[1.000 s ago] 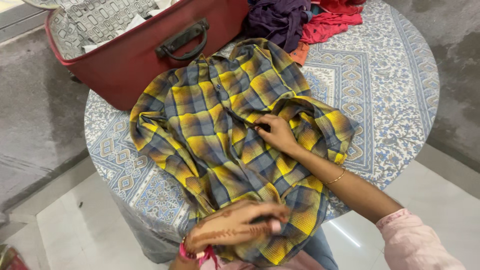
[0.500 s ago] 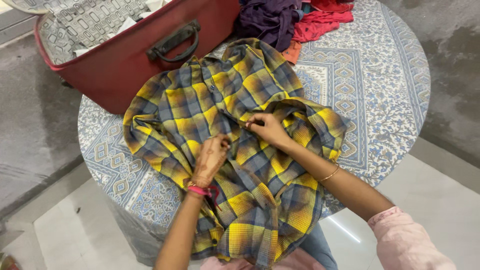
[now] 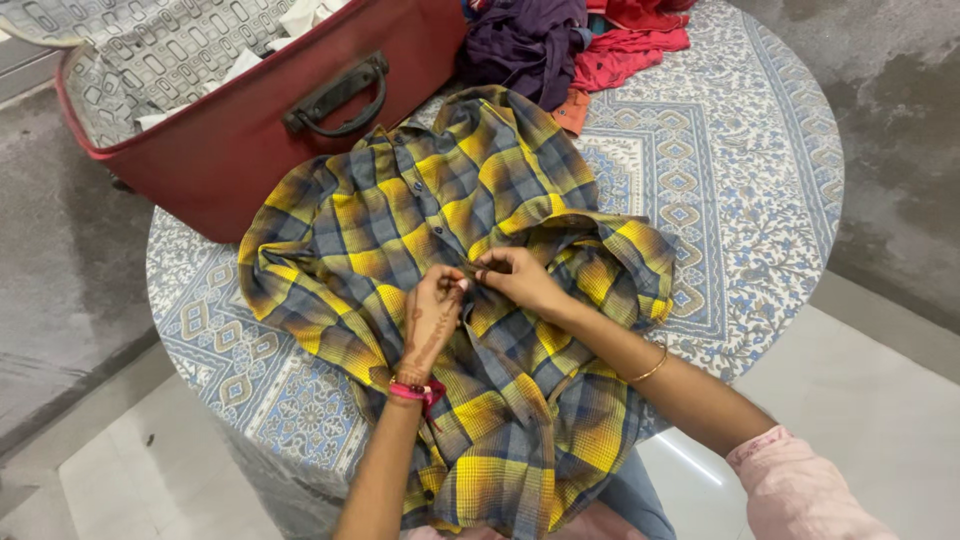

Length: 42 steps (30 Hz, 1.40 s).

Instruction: The person folds a white shirt and places it in a red suitcase, then folds a blue patterned dress and a yellow plaid shirt, placing them in the suitcase as well.

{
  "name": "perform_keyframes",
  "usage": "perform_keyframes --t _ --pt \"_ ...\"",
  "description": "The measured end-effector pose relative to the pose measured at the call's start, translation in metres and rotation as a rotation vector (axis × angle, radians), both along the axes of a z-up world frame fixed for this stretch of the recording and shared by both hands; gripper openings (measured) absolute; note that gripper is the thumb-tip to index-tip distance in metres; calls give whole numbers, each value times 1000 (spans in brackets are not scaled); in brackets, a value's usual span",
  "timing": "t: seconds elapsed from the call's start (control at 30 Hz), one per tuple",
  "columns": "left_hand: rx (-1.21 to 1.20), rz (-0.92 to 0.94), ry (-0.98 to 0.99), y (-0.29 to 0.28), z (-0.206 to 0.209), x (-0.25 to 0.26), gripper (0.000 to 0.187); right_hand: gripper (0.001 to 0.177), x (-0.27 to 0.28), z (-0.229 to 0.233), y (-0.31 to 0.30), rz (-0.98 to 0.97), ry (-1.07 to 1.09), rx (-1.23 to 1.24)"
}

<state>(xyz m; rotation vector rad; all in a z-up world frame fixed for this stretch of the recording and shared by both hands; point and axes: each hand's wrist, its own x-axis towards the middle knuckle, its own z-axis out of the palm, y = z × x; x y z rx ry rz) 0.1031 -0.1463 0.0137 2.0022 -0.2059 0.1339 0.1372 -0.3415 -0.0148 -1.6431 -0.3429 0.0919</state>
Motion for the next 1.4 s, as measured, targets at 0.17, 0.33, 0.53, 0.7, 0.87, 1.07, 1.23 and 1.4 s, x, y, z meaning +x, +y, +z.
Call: perform_keyframes --t 0.17,0.33,0.53,0.7,0.87,1.07,1.23,1.4 --pt "-411 -44 141 -7 -36 18 22 16 -4 -2 3 -70 -27 48" --pt "-555 -41 211 -6 -54 21 22 18 -17 16 5 -164 -223 -134" --pt "-628 -58 202 -5 -39 10 21 20 -31 36 12 -235 -261 -307" --pt "-604 -42 172 -8 -30 5 22 22 -27 30 11 -271 -297 -387" --pt "-611 11 208 -10 -16 0 21 22 -17 15 1 -126 -173 -118" --pt "-593 78 280 -12 -6 -1 20 23 -4 23 -11 46 7 -79" --pt "-677 33 259 -9 -17 3 22 23 -5 31 -4 -33 -12 -194" --pt "-696 26 282 -8 -24 7 23 22 -9 36 1 -75 -188 -251"
